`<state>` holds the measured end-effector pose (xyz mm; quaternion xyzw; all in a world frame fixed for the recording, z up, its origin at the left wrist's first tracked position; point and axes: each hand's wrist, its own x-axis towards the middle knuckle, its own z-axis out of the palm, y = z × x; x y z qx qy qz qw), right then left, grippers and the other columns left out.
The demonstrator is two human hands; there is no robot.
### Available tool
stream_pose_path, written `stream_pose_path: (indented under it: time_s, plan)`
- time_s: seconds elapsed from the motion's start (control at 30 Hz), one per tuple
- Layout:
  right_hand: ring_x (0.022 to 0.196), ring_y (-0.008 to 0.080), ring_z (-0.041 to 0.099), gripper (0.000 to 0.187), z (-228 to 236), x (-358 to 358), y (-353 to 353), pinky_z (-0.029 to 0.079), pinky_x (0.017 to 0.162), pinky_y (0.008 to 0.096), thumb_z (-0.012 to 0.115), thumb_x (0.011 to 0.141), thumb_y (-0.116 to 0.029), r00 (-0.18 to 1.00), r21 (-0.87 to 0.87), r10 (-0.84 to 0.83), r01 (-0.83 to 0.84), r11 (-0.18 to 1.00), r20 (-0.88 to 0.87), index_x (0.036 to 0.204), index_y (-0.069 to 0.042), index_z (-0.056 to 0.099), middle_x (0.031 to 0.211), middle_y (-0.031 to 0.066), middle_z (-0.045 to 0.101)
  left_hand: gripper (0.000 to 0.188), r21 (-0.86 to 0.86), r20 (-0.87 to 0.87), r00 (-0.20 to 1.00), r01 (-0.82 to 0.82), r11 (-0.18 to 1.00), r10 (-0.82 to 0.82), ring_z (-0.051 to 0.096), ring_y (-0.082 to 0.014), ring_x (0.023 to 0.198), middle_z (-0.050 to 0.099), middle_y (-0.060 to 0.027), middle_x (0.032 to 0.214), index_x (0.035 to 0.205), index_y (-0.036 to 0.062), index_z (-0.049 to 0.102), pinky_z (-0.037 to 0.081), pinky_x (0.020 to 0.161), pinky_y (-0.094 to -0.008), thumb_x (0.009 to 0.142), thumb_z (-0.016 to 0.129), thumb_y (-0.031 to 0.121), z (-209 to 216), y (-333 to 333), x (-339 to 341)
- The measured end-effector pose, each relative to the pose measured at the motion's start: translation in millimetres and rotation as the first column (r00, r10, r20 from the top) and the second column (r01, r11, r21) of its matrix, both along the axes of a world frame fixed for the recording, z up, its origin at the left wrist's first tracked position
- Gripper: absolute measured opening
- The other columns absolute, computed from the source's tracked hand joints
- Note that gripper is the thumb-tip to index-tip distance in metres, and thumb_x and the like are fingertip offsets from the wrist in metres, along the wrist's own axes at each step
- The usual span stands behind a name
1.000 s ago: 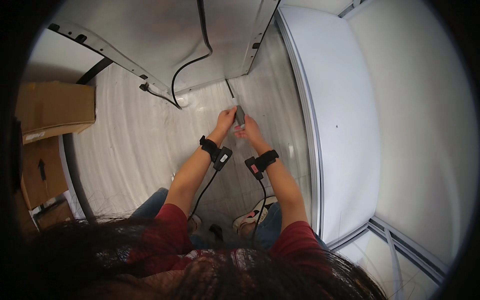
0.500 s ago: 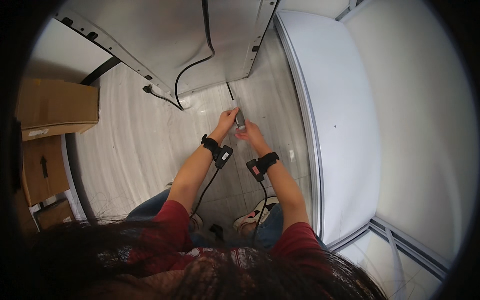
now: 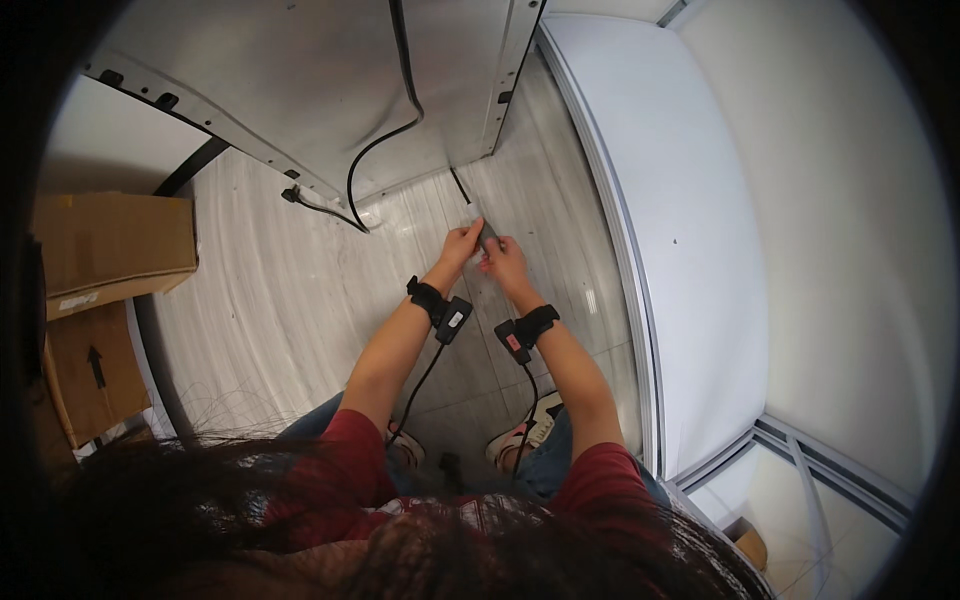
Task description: The person uses a screwdriver to remove screws from the back panel of a white appliance. After removing the screws, the person detaches and removes the metal back panel.
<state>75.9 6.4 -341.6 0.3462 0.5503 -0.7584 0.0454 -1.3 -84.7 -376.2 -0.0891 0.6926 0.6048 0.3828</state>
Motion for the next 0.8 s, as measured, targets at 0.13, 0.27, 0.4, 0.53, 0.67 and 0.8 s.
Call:
stream_pose_path:
  time_s: [0.13,0.27,0.4,0.53,0.67,0.8]
  plan:
    - [0.058,0.0172,0.056,0.036,11,2,-2,0.048,0.054,0.0277,0.052,0.085,-0.028,0.988,0.559,0.155,-0.135,0.818,0.012,0.105,0.002,0.045,0.079,0.0116,0.057,0.055,-0.027,-0.126,0.992,0.027,0.999,-0.031,0.054,-0.0175,0.060,0.059,-0.0102,0.066,0.076,-0.0062,0.062,0.043,0.058,-0.0300,0.079,0.055,0.048,-6,2,-1]
    - [0.061,0.0154,0.055,0.039,12,-5,4,0.047,0.054,0.0262,0.057,0.082,-0.026,0.989,-0.067,0.072,-0.064,0.996,0.126,0.107,0.000,0.044,0.079,0.0111,0.056,0.056,0.015,-0.096,0.995,-0.038,0.999,0.039,0.057,-0.0191,0.063,0.061,-0.0126,0.068,0.074,-0.0052,0.063,0.044,0.060,-0.0311,0.077,0.055,0.050,-18,-3,-2]
    - [0.056,0.0186,0.056,0.039,-5,2,1,0.047,0.051,0.0273,0.053,0.084,-0.032,0.996,0.295,0.088,-0.085,0.952,0.004,0.104,0.000,0.045,0.076,0.0130,0.057,0.056,-0.091,-0.105,0.994,0.014,0.996,-0.023,0.059,-0.0202,0.066,0.062,-0.0149,0.069,0.076,-0.0054,0.063,0.045,0.061,-0.0318,0.077,0.054,0.049,-13,4,3]
    - [0.054,0.0183,0.057,0.037,-26,3,7,0.047,0.048,0.0275,0.053,0.084,-0.030,0.995,0.449,0.096,-0.071,0.890,-0.031,0.102,0.002,0.046,0.072,0.0128,0.056,0.058,-0.093,-0.158,0.987,-0.011,0.996,-0.004,0.059,-0.0211,0.065,0.061,-0.0152,0.067,0.076,-0.0064,0.063,0.045,0.061,-0.0318,0.077,0.053,0.051,-13,11,0]
    - [0.061,0.0171,0.058,0.036,-9,-1,5,0.048,0.054,0.0269,0.054,0.084,-0.029,0.992,-0.093,0.073,-0.063,0.994,0.104,0.103,0.001,0.046,0.076,0.0118,0.056,0.060,-0.027,-0.085,0.996,-0.028,0.999,0.025,0.059,-0.0223,0.065,0.061,-0.0160,0.069,0.078,-0.0076,0.063,0.045,0.062,-0.0320,0.077,0.053,0.052,-21,-1,-3]
    - [0.062,0.0184,0.059,0.037,-2,8,3,0.049,0.057,0.0275,0.047,0.088,-0.033,0.969,0.589,0.245,-0.222,0.777,0.042,0.105,0.000,0.045,0.080,0.0124,0.057,0.060,-0.134,-0.146,0.985,0.073,0.988,-0.093,0.058,-0.0212,0.064,0.061,-0.0152,0.069,0.079,-0.0078,0.063,0.045,0.062,-0.0320,0.078,0.053,0.051,-8,4,-1]
